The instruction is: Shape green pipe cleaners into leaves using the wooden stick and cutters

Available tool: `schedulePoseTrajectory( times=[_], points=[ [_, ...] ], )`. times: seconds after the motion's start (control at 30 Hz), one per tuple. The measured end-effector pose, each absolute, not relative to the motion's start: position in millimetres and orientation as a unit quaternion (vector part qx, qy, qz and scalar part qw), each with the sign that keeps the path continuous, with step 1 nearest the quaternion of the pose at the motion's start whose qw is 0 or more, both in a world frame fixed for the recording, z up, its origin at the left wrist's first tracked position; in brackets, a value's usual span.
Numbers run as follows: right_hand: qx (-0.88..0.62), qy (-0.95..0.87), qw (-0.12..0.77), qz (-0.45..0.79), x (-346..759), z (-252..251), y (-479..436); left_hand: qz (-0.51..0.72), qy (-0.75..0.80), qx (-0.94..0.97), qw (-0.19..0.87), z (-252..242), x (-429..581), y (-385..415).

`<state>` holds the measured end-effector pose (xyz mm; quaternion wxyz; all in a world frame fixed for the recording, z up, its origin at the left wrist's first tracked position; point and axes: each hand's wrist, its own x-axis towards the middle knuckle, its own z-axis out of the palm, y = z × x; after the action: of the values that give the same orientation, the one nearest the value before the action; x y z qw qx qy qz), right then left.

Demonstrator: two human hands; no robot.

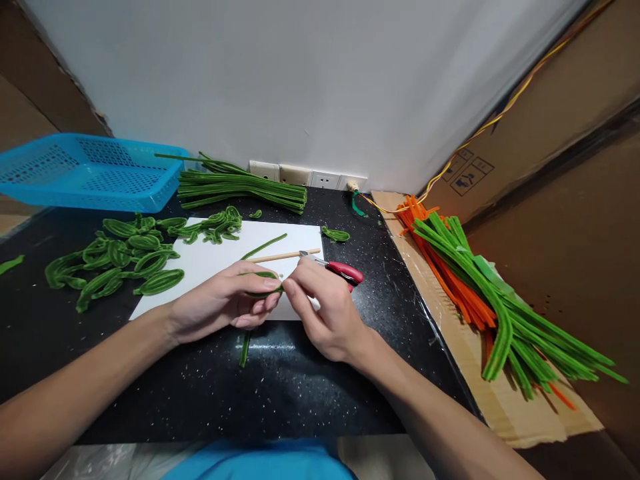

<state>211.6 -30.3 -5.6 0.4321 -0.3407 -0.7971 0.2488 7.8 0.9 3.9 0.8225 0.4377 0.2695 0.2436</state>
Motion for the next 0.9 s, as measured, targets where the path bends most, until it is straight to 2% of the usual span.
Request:
schedulePoseTrajectory(
  times=[0.17, 0.3, 0.53, 0.77, 0.9],
  points=[
    [-0.402, -0.701, 0.459, 0.370, 209.4, -3.0, -29.4, 0.315, 0.298, 0.544, 0.718, -2.5, 6.1, 3.5],
    [-0.409, -0.675, 0.467, 0.398, 208.0, -2.1, -26.4, 0.354, 0.306, 0.593, 0.655, -3.8, 6.8, 4.0],
    [-0.415, -0.656, 0.464, 0.426, 206.9, -4.5, -23.0, 0.461, 0.311, 0.679, 0.479, -10.0, 8.8, 2.5],
    [-0.416, -0.664, 0.494, 0.378, 207.8, -3.6, -23.7, 0.430, 0.366, 0.700, 0.437, -4.7, 10.5, -3.6],
    [-0.416, -0.671, 0.500, 0.356, 208.4, -2.0, -25.2, 0.430, 0.367, 0.667, 0.486, -2.1, 10.9, -5.1]
  ],
)
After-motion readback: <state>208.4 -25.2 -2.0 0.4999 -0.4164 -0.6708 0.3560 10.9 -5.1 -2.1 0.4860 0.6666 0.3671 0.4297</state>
